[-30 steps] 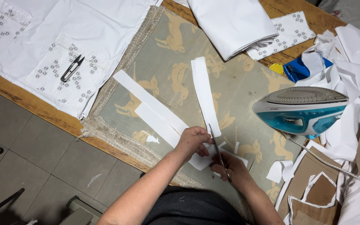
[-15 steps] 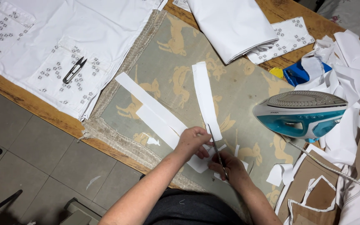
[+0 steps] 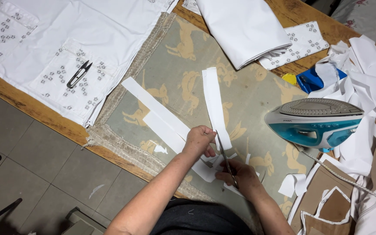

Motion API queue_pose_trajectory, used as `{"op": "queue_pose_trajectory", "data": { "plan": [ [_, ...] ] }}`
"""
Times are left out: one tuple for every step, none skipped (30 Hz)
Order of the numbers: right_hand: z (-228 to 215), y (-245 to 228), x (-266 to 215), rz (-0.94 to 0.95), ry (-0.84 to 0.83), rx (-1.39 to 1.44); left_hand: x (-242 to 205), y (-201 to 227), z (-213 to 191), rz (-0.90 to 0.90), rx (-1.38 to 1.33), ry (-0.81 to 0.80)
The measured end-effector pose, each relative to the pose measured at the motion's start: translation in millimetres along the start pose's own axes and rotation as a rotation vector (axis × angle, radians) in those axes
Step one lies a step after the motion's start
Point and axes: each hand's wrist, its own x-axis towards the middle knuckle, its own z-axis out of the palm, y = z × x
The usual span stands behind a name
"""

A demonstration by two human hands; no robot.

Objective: Preparing white fabric strips by folding, ironing, and cutting them on a work table.

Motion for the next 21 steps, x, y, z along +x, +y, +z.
{"op": "queue_pose_trajectory", "data": {
  "plan": [
    [-0.8, -3.2, -0.4, 0.002, -0.001, 0.0, 0.5, -3.0, 1.1, -0.002, 0.0, -0.001],
    [-1.6, -6.5, -0.8, 0.017, -0.006, 0.006, 0.9, -5.9, 2.2, -0.013, -0.043, -0.02],
    [-2.5, -10.2, -1.0, 0.031, -0.012, 0.012, 1.4, -8.2, 3.1, -0.023, -0.086, -0.038],
    [-1.5, -10.2, 0.9, 0.032, -0.013, 0.012, 0.2, -8.4, 3.3, -0.024, -0.086, -0.038],
    [-0.8, -10.2, 2.9, 0.058, -0.012, 0.083, -0.8, -8.3, 3.7, -0.025, -0.101, -0.044],
    [0.0, -10.2, 4.8, 0.084, -0.011, 0.154, -1.8, -8.3, 4.0, -0.027, -0.117, -0.049],
    [1.5, -2.8, 9.7, 0.085, -0.011, 0.153, -0.8, -9.0, 3.7, -0.028, -0.117, -0.05],
    [3.0, 4.7, 14.6, 0.059, -0.013, 0.235, 0.2, -9.6, 3.3, -0.034, -0.123, -0.055],
    [4.6, 11.8, 19.5, 0.032, -0.016, 0.316, 1.0, -10.1, 2.6, -0.04, -0.128, -0.06],
    [6.4, 17.7, 23.0, 0.032, -0.017, 0.316, 0.7, -9.7, 2.6, -0.041, -0.129, -0.059],
    [8.2, 23.8, 26.2, -0.052, -0.009, 0.294, 0.4, -9.3, 3.0, -0.039, -0.131, -0.056],
    [9.8, 29.8, 29.4, -0.136, -0.001, 0.272, 0.0, -8.8, 3.4, -0.036, -0.134, -0.053],
    [8.6, 26.3, 26.3, -0.137, 0.0, 0.273, 0.0, -8.0, 3.2, -0.035, -0.133, -0.054],
    [7.4, 22.7, 23.1, -0.129, 0.017, 0.172, -0.2, -7.3, 2.9, -0.039, -0.142, -0.057],
    [6.7, 19.2, 19.9, -0.12, 0.031, 0.071, -0.7, -7.0, 2.2, -0.044, -0.152, -0.058],
    [6.5, 16.4, 18.9, -0.121, 0.031, 0.071, -0.3, -7.2, 1.9, -0.044, -0.152, -0.058],
    [6.3, 13.9, 17.6, -0.07, 0.05, 0.039, -0.2, -7.8, 1.7, -0.036, -0.147, -0.061],
    [6.1, 11.4, 16.3, -0.02, 0.069, 0.007, 0.1, -8.3, 1.5, -0.029, -0.142, -0.065],
    [5.0, 7.0, 15.7, -0.02, 0.07, 0.006, 0.6, -8.6, 1.2, -0.028, -0.143, -0.065],
    [3.9, 2.7, 15.0, 0.008, 0.059, 0.062, 1.2, -9.0, 0.9, -0.029, -0.144, -0.068],
    [3.2, -1.1, 13.8, 0.037, 0.049, 0.118, 1.3, -10.0, 0.7, -0.031, -0.145, -0.072]
  ]
}}
